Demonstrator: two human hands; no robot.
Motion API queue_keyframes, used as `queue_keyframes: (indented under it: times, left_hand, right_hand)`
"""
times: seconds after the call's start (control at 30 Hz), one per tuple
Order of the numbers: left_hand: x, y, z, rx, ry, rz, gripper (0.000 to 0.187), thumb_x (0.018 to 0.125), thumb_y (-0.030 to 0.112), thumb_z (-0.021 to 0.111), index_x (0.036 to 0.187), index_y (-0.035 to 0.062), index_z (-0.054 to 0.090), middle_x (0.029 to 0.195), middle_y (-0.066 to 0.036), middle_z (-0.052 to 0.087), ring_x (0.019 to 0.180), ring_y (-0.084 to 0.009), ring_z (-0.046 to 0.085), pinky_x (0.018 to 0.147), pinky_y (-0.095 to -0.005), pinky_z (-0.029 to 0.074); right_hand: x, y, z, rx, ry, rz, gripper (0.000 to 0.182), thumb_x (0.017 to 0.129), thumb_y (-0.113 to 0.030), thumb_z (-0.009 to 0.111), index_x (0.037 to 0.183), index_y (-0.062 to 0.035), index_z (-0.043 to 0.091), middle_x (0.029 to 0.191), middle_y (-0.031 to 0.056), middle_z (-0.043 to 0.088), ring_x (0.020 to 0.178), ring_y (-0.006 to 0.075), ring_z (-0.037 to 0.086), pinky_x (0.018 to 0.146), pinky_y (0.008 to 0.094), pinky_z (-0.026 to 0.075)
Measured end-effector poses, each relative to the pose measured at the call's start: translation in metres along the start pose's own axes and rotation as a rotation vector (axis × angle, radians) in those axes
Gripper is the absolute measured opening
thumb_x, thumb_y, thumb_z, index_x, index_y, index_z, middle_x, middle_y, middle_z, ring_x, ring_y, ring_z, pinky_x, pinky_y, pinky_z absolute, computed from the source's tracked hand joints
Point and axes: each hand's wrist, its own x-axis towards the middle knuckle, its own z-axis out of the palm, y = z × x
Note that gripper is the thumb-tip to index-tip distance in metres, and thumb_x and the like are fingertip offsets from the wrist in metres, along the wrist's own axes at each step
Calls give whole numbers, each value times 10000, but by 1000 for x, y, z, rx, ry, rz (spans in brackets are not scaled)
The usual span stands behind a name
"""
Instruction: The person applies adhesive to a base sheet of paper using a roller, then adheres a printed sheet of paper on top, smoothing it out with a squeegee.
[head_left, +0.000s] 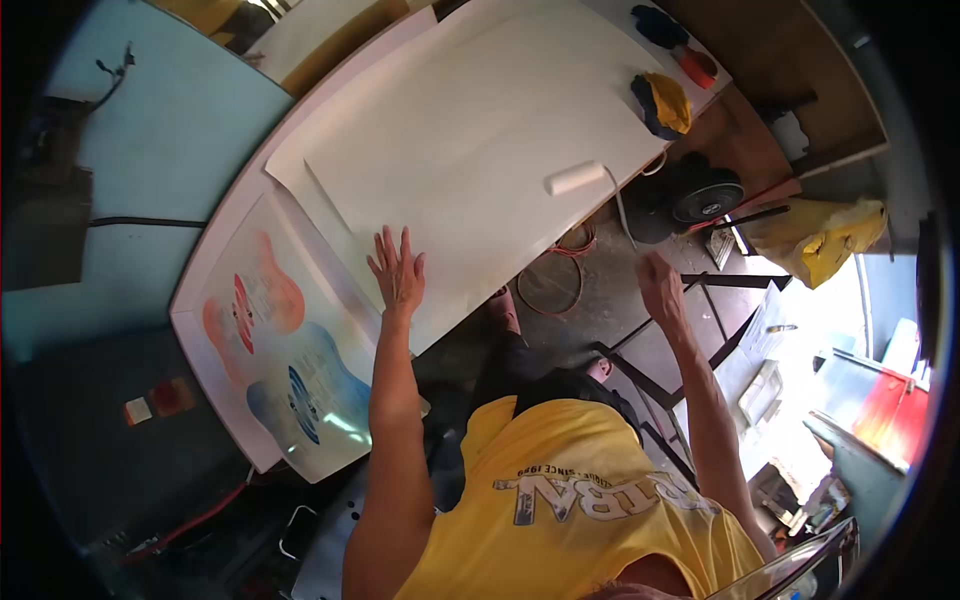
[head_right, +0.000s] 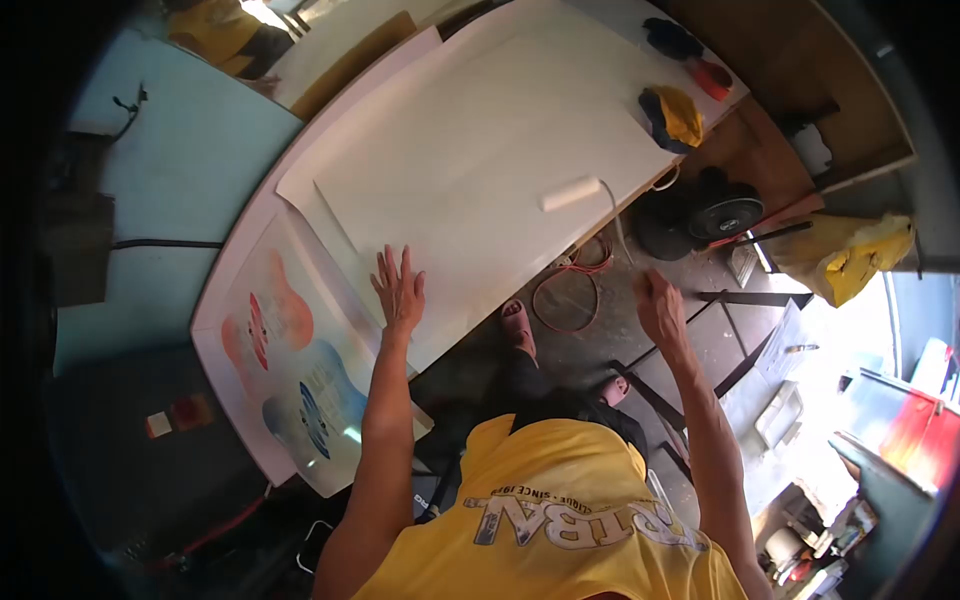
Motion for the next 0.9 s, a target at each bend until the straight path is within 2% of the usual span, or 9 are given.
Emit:
queue_keyframes:
  times: [0.03,0.07,0.17,0.47,0.57,0.7,0.9]
  left_hand:
    - [4,-7,9,20,-19,6,656,979,293,609,1562,167,334,1624,-211,239,1510,-455,176,1124,-722,218]
    - [3,-14,29,93,-63,31,682,1004,395,538,1595,188,267,1639,-227,197,1509,-499,128,1114,-759,177]
    - [3,6,27,47,-78,-18,678,1017,436,487,1600,180,255,1649,-233,159,1510,-495,122,1126,-754,135]
    - [6,5,25,10,-131,-50,714,1000,457,505,1598,154,260,1650,-229,162,1512,-498,98,1132,-746,130]
    - [6,5,27,32,-128,-56,705,997,445,517,1593,155,276,1648,-228,168,1513,-490,107,1137,-740,121]
    - [10,5,26,58,-118,-51,699,996,429,529,1588,144,290,1639,-231,188,1510,-472,128,1129,-724,154]
    - [19,16,18,-45,-70,-148,650,1002,340,538,1567,111,314,1605,-221,248,1495,-427,194,1129,-699,167]
  right_hand:
    - [27,-9,17,-19,13,-61,259,976,-280,577,1052,-44,653,837,251,664,829,449,659,747,489,500]
    - [49,-22,28,-69,-6,-53,262,975,-283,572,1054,-50,661,864,252,670,859,454,657,766,502,497]
    - [99,-54,51,-179,-44,-32,276,976,-294,560,1064,-62,680,922,251,683,923,463,652,804,525,496]
    - [140,-111,72,-255,-113,10,298,985,-331,535,1023,-80,691,931,229,697,909,456,659,823,540,505]
    - [151,-107,80,-341,-172,32,306,988,-335,523,1013,-79,690,932,226,700,911,455,659,828,551,507]
    - [140,-89,75,-355,-167,-15,311,987,-332,523,960,-64,678,908,234,696,882,470,660,792,558,516]
    - [62,-49,24,-425,-211,56,234,985,-275,537,956,-58,619,879,238,694,868,472,663,761,571,520]
